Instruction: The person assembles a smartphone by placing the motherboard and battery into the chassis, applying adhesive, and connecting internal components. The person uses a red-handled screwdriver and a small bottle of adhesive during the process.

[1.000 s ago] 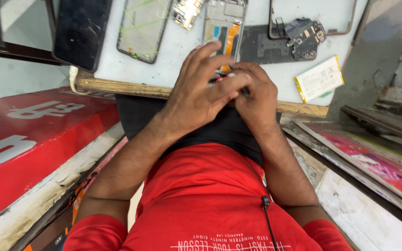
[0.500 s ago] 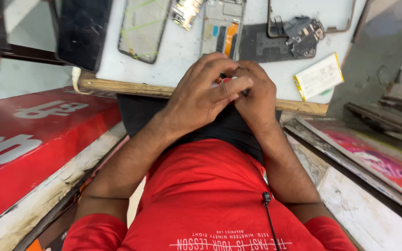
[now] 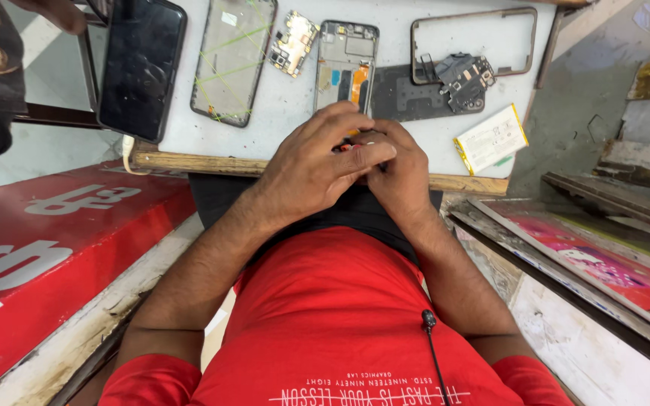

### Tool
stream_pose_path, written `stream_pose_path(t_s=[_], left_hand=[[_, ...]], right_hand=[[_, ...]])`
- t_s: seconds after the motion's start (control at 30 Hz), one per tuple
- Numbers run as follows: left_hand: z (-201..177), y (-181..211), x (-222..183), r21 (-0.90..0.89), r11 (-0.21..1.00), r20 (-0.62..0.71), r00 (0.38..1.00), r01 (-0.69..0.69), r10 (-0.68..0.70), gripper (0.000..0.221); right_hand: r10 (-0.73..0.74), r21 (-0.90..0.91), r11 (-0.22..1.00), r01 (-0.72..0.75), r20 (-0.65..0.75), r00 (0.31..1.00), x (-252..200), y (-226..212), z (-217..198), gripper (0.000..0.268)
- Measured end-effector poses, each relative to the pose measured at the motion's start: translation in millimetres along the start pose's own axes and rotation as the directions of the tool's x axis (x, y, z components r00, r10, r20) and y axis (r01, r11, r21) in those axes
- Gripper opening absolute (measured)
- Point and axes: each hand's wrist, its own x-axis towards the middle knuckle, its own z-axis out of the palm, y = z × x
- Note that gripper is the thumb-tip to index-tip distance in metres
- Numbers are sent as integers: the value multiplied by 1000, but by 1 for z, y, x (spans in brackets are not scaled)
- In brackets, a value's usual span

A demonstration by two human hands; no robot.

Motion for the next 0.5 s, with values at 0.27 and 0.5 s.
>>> stream_pose_path(t_s=[0.27,0.5], left_hand=[[0,-4,2,-24,999,80,996,30,-28,49],[5,-11,-9,-34,998,175,984,44,-37,47]], right_hand=[[-14,-3,1000,14,1,1000,1,-1,-1,26],[-32,-35,999,33,18,999,2,0,-3,30]])
